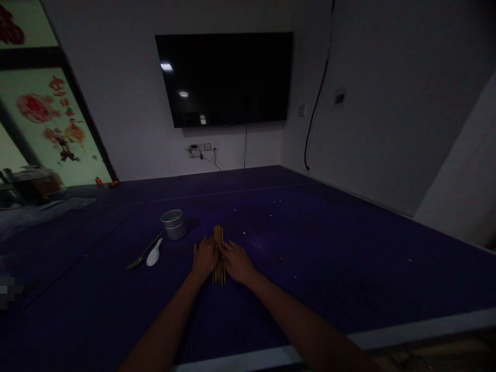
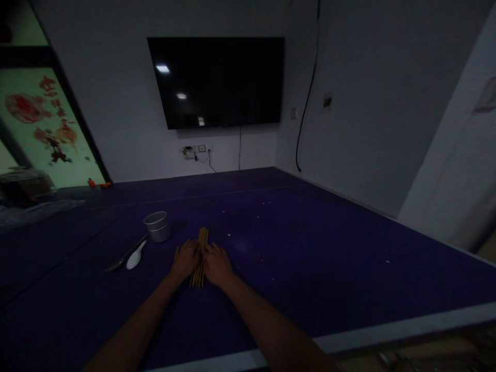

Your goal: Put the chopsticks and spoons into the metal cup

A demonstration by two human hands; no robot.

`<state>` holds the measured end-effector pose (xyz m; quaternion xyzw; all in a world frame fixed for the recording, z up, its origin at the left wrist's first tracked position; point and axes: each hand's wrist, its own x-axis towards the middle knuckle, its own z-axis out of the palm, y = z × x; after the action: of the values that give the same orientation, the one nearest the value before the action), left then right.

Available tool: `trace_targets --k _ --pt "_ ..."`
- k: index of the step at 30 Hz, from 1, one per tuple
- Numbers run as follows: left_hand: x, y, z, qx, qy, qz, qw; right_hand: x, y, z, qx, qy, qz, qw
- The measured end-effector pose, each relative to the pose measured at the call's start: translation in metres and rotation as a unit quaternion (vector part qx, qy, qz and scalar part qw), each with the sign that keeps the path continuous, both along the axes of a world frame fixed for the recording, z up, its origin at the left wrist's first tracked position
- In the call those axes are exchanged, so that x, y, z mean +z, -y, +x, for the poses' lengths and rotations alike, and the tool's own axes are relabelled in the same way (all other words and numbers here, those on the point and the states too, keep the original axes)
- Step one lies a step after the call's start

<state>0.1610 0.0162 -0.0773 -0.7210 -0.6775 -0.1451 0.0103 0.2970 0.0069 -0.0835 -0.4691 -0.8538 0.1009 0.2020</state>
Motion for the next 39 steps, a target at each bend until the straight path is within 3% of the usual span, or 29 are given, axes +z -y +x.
trace_targets --k 39 --pt "0.002 -0.0038 -0.0009 0.018 0.006 0.006 1.0 -0.001 -0.0046 0.0012 0.008 0.002 -0.007 1.0"
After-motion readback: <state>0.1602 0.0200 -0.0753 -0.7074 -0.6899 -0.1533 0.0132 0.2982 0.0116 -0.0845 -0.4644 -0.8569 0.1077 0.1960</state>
